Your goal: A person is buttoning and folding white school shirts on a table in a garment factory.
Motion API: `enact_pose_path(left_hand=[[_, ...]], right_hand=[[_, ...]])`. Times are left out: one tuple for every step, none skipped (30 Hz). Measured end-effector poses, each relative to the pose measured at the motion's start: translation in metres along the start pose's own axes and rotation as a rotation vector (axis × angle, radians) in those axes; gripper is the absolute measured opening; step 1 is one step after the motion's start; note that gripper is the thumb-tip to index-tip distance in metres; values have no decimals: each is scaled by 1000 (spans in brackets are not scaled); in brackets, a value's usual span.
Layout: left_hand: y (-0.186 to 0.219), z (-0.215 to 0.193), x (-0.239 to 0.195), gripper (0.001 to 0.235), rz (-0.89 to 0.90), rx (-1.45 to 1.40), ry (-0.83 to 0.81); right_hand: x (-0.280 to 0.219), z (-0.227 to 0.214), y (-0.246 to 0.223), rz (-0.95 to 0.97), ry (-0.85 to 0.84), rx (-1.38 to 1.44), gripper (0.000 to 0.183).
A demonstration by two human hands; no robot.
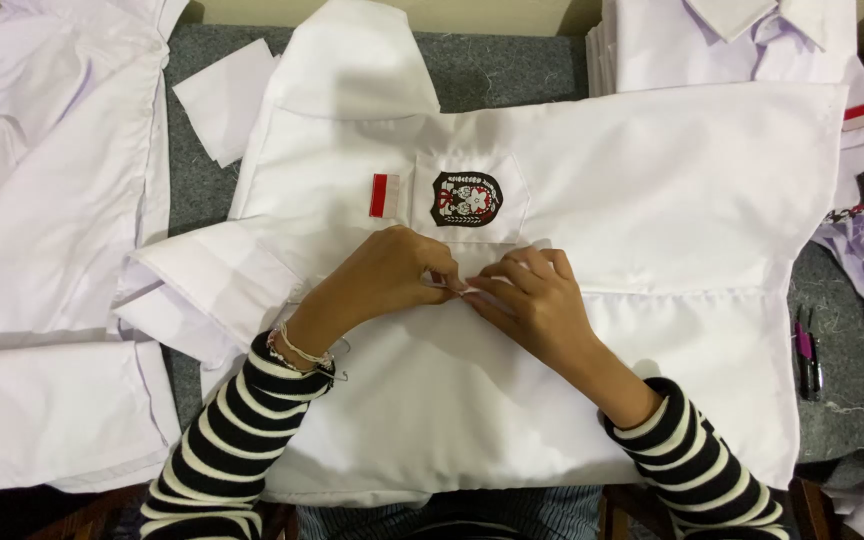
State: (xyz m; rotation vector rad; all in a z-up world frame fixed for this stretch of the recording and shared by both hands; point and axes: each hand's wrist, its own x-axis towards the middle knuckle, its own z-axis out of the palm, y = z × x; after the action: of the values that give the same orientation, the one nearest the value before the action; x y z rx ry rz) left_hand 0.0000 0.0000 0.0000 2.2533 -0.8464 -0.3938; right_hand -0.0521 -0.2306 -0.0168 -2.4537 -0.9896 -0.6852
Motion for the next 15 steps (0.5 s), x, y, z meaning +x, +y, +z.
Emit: enact_pose_path(left_hand=[[3, -1, -1, 3, 0, 1, -2], [7, -2, -2, 4, -10, -31, 0], [10, -4, -4, 7, -22, -64, 1], [8, -4, -4, 7, -22, -64, 1], [7, -4, -3, 9, -6, -53, 10], [6, -4, -2, 12, 10, -42, 20], [7, -7, -2, 12, 10, -44, 20], [8, -9, -2, 14, 53, -20, 25], [9, -12, -3, 16, 96, 5, 31], [12, -14, -3, 16, 95, 4, 32], [15, -16, -4, 17, 117, -6, 34], [18, -18, -5, 19, 140, -16, 36], [18, -18, -6, 19, 140, -16, 37], [18, -18, -7, 17, 148, -5, 33], [18, -18, -7, 15, 157, 6, 29]], right_hand=[[-1, 1, 2, 2, 1, 0, 12], [-3, 3, 3, 34, -5, 65, 11], [-4, 5, 5, 65, -11, 131, 10], [-4, 5, 3, 66, -11, 131, 10], [-3, 5, 2, 93, -4, 154, 10], [-3, 6, 1, 120, 4, 176, 10], [-5, 8, 3, 120, 2, 175, 10], [-7, 10, 4, 125, 17, 188, 10], [-9, 13, 6, 129, 31, 201, 10], [-9, 12, 5, 128, 30, 201, 10], [-9, 12, 4, 146, 44, 216, 10], [-8, 12, 3, 163, 57, 231, 10], [-8, 10, 3, 162, 56, 231, 10], [-7, 9, 2, 170, 48, 239, 10], [-7, 8, 1, 179, 40, 248, 11]])
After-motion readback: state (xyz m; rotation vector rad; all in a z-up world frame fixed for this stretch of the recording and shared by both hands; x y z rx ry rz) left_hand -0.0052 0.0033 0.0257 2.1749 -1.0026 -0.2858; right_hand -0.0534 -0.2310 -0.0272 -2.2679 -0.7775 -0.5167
